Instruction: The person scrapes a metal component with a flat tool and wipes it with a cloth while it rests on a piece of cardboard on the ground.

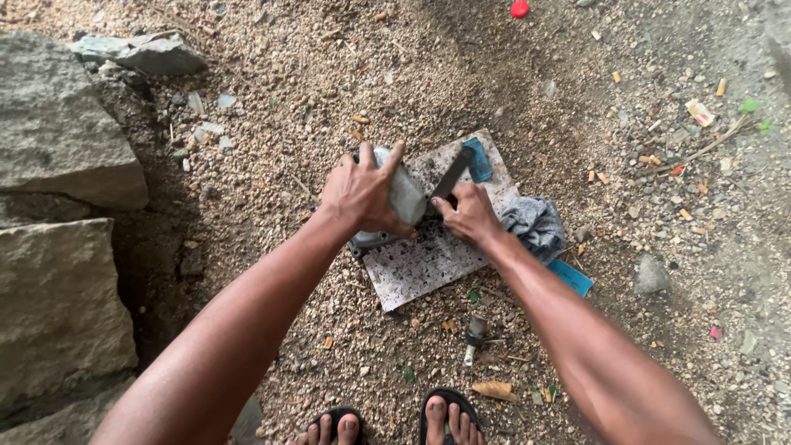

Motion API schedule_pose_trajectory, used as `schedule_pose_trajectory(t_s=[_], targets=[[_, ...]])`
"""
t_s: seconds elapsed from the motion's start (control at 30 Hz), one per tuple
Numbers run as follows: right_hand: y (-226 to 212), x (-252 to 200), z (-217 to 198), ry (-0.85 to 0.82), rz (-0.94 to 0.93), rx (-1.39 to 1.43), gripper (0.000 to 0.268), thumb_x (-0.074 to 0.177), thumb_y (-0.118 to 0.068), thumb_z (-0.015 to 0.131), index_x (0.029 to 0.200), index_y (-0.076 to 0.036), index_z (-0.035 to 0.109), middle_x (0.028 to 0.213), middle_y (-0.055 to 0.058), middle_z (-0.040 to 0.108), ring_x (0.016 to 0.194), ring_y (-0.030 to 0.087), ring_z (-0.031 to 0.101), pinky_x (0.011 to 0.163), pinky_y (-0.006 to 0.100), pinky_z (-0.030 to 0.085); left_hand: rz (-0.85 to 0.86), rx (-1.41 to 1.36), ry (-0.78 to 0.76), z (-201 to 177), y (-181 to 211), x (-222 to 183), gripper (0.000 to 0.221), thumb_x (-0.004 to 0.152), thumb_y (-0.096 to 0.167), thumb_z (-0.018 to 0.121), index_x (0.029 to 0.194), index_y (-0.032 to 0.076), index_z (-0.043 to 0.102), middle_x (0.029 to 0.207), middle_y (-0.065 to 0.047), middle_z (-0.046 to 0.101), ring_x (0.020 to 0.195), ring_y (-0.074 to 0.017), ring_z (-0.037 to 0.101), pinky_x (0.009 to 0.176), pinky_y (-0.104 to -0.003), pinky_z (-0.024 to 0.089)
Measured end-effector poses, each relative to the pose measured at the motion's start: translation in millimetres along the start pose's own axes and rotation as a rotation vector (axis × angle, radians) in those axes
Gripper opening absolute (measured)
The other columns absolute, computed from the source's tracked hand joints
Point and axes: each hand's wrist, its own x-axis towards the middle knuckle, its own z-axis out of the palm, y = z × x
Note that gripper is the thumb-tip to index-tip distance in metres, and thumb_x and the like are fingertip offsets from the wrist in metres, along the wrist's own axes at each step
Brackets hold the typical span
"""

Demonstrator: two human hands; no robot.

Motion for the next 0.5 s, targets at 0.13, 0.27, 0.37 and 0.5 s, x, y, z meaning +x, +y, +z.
schedule_pose_trajectory(t_s=[0.13,0.27,0.37,0.5], targets=[[-12.4,11.0,-12.1,-0.177,-0.079,-0.072,0.015,0.098,-0.012,0.057,0.098,-0.003,0.069,0.063,0.012,0.066,0.036,0.012,0.043,0.031,0.026,0.036,-0.003,0.014,-0.002,-2.1,2.4,-4.4,0.150,0.044,0.067,0.095,0.161,0.027,0.011,0.136,-0.026,0.043,0.104,-0.0370,0.056,0.071,-0.042,0.056],[-13.9,9.9,-2.3,-0.081,0.018,0.014,0.016,0.095,-0.010,0.058,0.098,-0.002,0.071,0.070,0.006,0.067,0.039,0.011,0.047,0.033,0.026,0.038,-0.006,0.017,-0.021,-5.9,4.3,-8.2,0.149,0.045,0.068,0.094,0.162,0.028,0.010,0.139,-0.027,0.042,0.106,-0.0374,0.057,0.072,-0.042,0.057],[-5.1,-7.7,5.7,0.094,0.068,0.070,0.015,0.095,-0.016,0.064,0.097,-0.004,0.072,0.075,0.005,0.069,0.045,0.010,0.051,0.039,0.026,0.042,-0.005,0.040,-0.038,-7.6,3.0,-7.3,0.151,0.046,0.072,0.092,0.162,0.028,0.007,0.141,-0.027,0.040,0.106,-0.0371,0.058,0.073,-0.042,0.057],[-5.1,-19.3,20.5,0.282,0.164,0.070,0.015,0.094,-0.020,0.068,0.093,-0.006,0.074,0.072,0.009,0.069,0.048,0.011,0.052,0.042,0.031,0.045,-0.009,0.076,-0.025,-4.6,1.8,-6.9,0.146,0.049,0.075,0.091,0.161,0.030,0.009,0.143,-0.027,0.039,0.111,-0.0393,0.055,0.073,-0.042,0.058]])
